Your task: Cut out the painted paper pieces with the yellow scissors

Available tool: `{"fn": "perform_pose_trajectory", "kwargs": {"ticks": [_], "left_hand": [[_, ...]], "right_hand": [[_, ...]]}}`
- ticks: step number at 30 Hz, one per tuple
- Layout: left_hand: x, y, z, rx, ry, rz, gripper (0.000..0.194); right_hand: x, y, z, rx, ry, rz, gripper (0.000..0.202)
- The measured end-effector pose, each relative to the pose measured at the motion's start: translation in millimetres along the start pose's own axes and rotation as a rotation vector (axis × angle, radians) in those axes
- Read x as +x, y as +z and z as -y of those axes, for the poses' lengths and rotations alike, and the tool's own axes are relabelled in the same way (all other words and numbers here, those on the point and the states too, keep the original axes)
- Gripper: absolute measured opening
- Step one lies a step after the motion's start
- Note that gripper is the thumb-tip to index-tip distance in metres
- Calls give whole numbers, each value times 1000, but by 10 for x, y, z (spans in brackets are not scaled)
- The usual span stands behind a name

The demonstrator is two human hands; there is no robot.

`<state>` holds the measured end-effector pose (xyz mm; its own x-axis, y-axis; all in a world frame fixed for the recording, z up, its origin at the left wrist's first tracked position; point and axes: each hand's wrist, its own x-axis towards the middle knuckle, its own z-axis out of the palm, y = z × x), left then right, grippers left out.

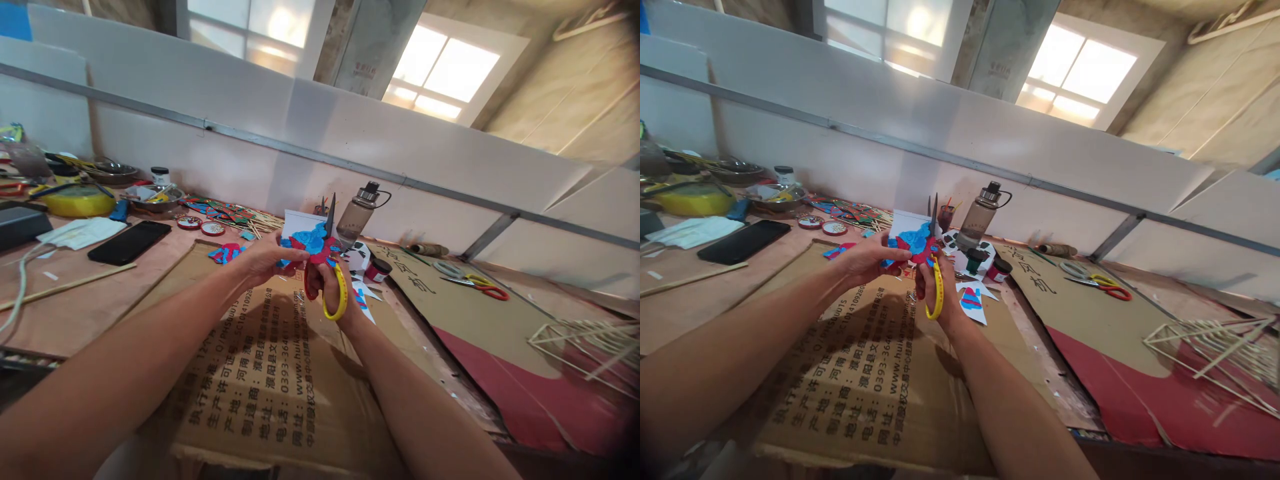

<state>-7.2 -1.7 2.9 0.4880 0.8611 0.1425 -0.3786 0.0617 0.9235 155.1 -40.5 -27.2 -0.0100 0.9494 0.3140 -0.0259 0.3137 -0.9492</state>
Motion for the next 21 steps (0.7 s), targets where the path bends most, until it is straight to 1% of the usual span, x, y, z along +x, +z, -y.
{"fn": "perform_pose_trajectory", "kwargs": {"ticks": [3, 7, 13, 17, 21], "left_hand": [[27, -24, -8, -25, 27, -59, 41], [44, -31, -33, -83, 58, -149, 42], [40, -2, -57, -208, 96, -274, 38], [70, 4, -45, -281, 125, -351, 27], [82, 8, -29, -370, 146, -387, 18]], "right_hand": [[12, 2, -8, 26, -22, 7, 51], [2, 15, 8, 24, -7, -10, 42], [-32, 49, 77, 54, 0, -24, 33], [-25, 55, 83, 47, 6, -16, 31], [-18, 63, 61, 55, 44, 19, 30]]}}
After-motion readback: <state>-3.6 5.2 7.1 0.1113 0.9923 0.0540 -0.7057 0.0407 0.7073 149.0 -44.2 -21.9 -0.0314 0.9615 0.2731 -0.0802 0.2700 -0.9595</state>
